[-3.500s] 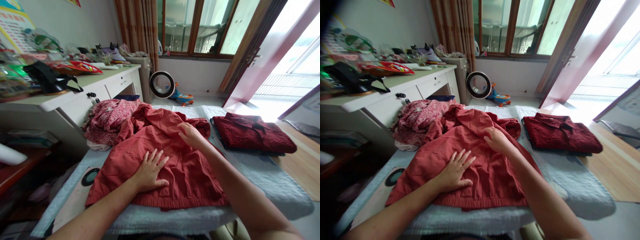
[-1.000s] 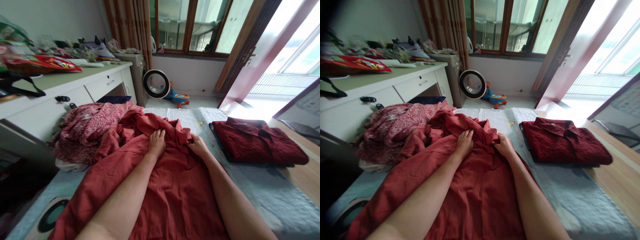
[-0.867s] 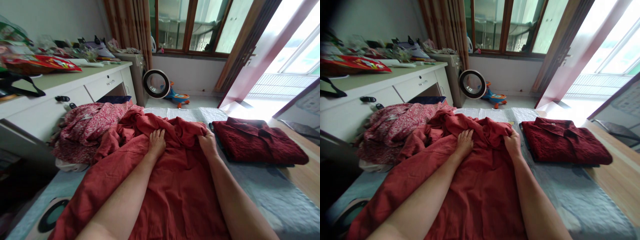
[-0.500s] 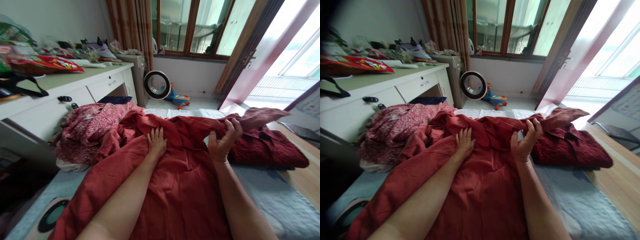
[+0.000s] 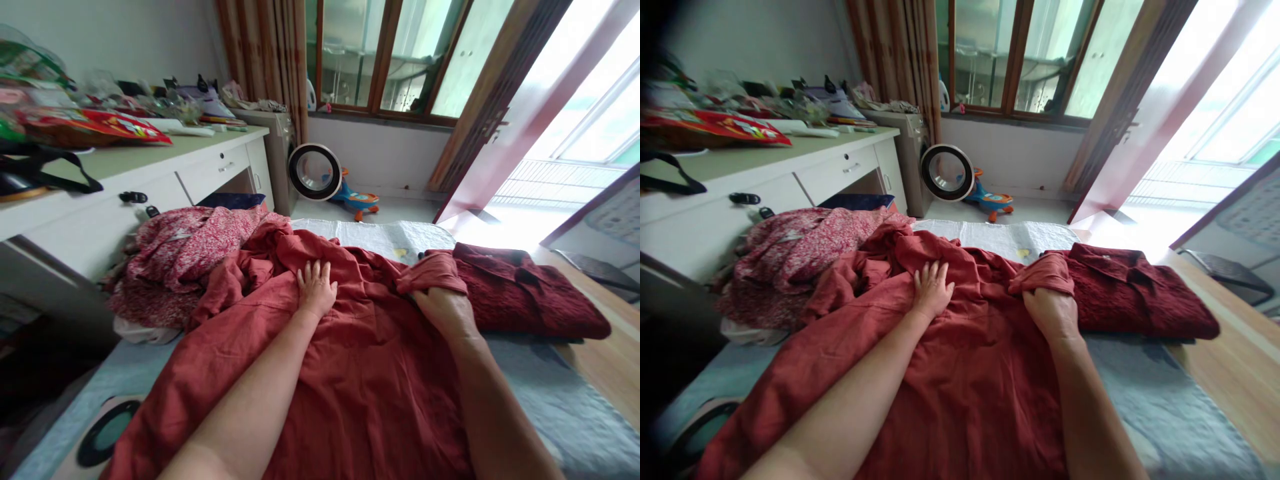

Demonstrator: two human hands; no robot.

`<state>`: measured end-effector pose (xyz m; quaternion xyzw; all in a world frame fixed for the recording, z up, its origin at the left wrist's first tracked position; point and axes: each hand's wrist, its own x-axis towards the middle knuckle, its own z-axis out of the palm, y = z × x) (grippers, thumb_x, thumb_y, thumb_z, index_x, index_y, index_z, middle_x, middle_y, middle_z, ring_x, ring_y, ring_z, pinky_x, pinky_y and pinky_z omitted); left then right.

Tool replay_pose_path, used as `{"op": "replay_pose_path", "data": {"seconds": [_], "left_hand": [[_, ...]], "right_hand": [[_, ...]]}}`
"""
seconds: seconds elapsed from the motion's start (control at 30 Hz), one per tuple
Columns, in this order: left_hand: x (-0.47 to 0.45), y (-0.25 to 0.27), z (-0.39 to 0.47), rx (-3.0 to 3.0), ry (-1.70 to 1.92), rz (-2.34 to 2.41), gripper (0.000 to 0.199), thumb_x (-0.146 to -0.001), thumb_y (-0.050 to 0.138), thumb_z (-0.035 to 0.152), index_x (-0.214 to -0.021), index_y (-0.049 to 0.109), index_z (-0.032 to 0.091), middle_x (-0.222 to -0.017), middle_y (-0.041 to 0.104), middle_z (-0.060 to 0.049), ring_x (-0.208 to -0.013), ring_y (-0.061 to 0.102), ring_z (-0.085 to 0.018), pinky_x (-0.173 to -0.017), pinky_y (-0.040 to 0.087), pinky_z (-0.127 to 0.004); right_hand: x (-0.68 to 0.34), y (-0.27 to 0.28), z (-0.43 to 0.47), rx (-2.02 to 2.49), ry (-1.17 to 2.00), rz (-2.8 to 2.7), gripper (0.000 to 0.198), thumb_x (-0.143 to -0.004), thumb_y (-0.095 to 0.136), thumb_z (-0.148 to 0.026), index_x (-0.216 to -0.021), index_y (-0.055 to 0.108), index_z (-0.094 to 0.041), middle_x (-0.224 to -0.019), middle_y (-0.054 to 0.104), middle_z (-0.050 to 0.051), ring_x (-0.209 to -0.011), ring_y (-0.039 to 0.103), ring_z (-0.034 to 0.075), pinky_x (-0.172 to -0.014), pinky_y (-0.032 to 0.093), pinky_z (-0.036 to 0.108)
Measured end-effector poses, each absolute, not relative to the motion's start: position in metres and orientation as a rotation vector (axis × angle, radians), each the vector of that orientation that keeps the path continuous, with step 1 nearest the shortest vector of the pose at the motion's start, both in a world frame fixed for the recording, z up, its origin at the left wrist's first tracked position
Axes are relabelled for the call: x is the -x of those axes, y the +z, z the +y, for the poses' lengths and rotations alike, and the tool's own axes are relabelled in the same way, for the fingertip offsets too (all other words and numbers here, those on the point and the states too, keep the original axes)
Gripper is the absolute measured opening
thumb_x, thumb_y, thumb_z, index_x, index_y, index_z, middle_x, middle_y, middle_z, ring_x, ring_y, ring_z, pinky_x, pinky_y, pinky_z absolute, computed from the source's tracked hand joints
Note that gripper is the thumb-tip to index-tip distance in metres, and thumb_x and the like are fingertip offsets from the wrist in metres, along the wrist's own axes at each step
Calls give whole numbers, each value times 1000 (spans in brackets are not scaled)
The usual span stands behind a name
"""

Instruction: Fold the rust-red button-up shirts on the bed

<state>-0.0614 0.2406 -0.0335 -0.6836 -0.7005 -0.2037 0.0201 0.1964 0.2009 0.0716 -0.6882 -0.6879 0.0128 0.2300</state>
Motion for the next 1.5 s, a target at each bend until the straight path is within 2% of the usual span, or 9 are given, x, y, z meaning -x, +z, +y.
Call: {"op": "replay_pose_path", "data": {"seconds": [0.13, 0.3, 0.47, 0.63, 0.87, 0.97, 1.17, 1.33, 1.5], "left_hand": [[61, -35, 241, 2100, -633, -2175, 61, -90, 51, 38, -147, 40, 18, -154, 39, -12, -144, 27, -36, -118, 19, -59], [61, -36, 242, 2102, -633, -2191, 62, -90, 51, 38, -148, 40, 18, -154, 38, -12, -144, 27, -35, -118, 18, -59], [61, -37, 242, 2103, -634, -2186, 61, -90, 50, 38, -147, 40, 18, -155, 38, -12, -144, 26, -35, -118, 18, -59], [61, -36, 242, 2110, -626, -2193, 61, -91, 50, 38, -147, 40, 18, -154, 38, -12, -144, 26, -35, -118, 17, -59], [59, -30, 240, 2109, -625, -2222, 62, -90, 51, 38, -147, 40, 17, -154, 38, -12, -144, 27, -34, -119, 17, -58], [60, -30, 239, 2124, -616, -2229, 61, -90, 52, 38, -147, 40, 18, -155, 37, -12, -145, 26, -34, -118, 17, -59], [61, -29, 239, 2132, -633, -2221, 62, -90, 51, 38, -147, 39, 18, -156, 36, -13, -146, 25, -32, -118, 17, -59], [60, -27, 239, 2107, -636, -2223, 65, -93, 47, 40, -152, 31, 20, -159, 29, -12, -149, 18, -29, -118, 13, -62], [61, -28, 240, 2083, -578, -2261, 64, -93, 46, 51, -150, 36, 24, -158, 32, -11, -147, 20, -38, -116, 15, -64]], "right_hand": [[-208, 68, 177, 1801, 533, -1537, 26, -77, 64, -44, -70, 68, -19, -64, 65, 6, -71, 65, 25, -74, 52, 40], [-196, 56, 145, 999, 876, -651, 30, -74, 66, -47, -91, 65, -22, -96, 69, 5, -94, 68, 23, -84, 56, 43], [-173, 45, 153, 980, 1154, -473, 29, -77, 62, -45, -92, 59, -21, -101, 66, 7, -98, 67, 24, -88, 55, 47], [-134, 48, 200, 1192, 1025, -1027, 33, -75, 67, -36, -104, 60, -23, -106, 65, 3, -98, 64, 20, -89, 52, 35], [-88, 41, 291, 1683, 350, -1931, 46, -85, 44, -16, -130, 53, -10, -138, 52, 18, -129, 47, 26, -110, 34, 37], [-80, 29, 314, 1780, 176, -2062, 50, -89, 38, -14, -138, 47, -12, -145, 48, 17, -137, 39, 28, -112, 28, 43], [-86, 25, 334, 1899, 188, -2166, 33, -86, 46, -21, -112, 66, -21, -112, 68, 11, -109, 58, 27, -97, 39, 40], [-113, 44, 357, 1831, -40, -1745, 33, -87, 39, -20, -106, 66, -20, -111, 62, 11, -97, 58, 23, -86, 42, 32], [-145, 46, 377, 1952, 16, -1426, 35, -83, 39, -16, -104, 67, -16, -118, 57, 15, -97, 58, 25, -84, 42, 34]]}}
